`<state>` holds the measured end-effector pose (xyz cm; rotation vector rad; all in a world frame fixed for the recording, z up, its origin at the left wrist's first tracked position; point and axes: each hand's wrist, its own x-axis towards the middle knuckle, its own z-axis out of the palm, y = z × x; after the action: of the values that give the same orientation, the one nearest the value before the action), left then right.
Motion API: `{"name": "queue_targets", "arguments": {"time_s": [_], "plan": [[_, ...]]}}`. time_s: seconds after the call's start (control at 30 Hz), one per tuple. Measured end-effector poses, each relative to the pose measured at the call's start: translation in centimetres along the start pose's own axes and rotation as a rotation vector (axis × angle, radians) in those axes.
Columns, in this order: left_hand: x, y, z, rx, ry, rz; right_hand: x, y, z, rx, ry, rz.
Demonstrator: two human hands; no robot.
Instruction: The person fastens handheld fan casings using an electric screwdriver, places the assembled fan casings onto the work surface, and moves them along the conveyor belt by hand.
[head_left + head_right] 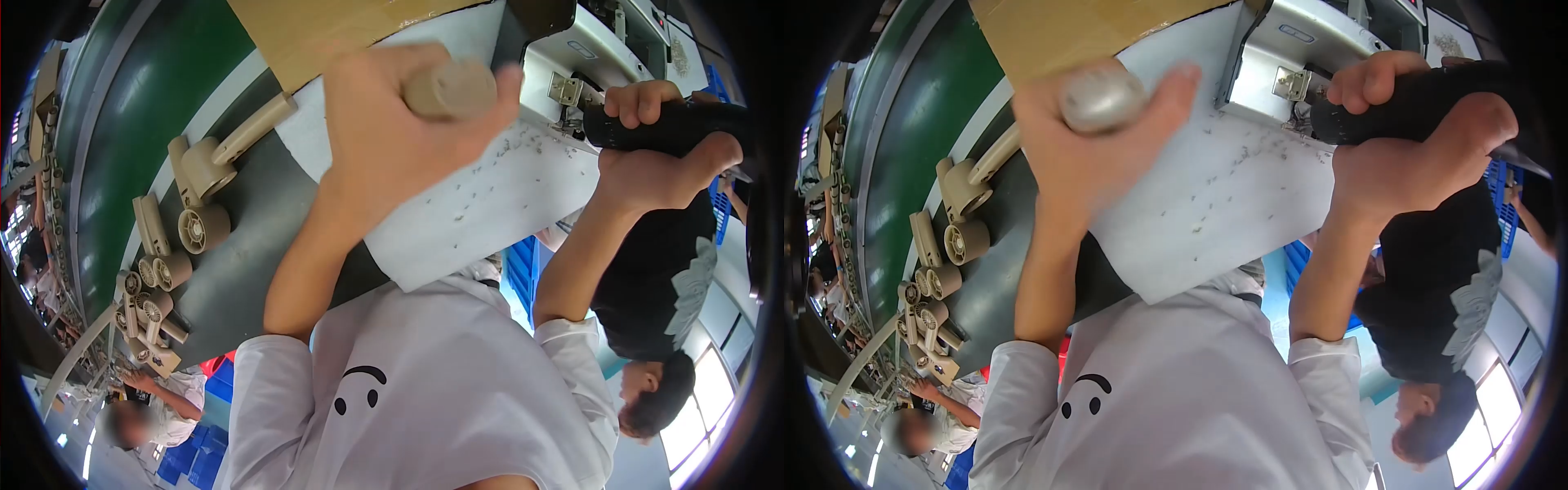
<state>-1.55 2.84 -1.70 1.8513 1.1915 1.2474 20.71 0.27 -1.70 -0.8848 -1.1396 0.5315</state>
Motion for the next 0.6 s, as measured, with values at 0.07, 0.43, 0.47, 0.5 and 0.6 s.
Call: {"name": "queue_targets", "arguments": {"time_s": [0.07, 0.43, 0.47, 0.5, 0.6], "plan": [[-0.9, -0.1, -0.5, 0.014, -0.093, 0.027, 0.2, -0.6, -0.3, 0.312, -0.14, 0.177], [-2.9, 0.7, 0.1, -0.046, -0.258, 0.112, -1.7, -9.1, 5.0, 0.625, -0.12, 0.047], [-2.9, 0.8, 0.1, -0.038, -0.26, 0.114, -1.5, -9.3, 5.2, 0.633, -0.13, 0.047], [-2.9, 0.8, 0.1, -0.027, -0.262, 0.118, -1.5, -9.4, 5.4, 0.644, -0.141, 0.045], [-3.1, 1.0, -0.2, 0.025, -0.307, 0.119, -1.7, -9.7, 6.0, 0.671, -0.166, 0.044]]}}
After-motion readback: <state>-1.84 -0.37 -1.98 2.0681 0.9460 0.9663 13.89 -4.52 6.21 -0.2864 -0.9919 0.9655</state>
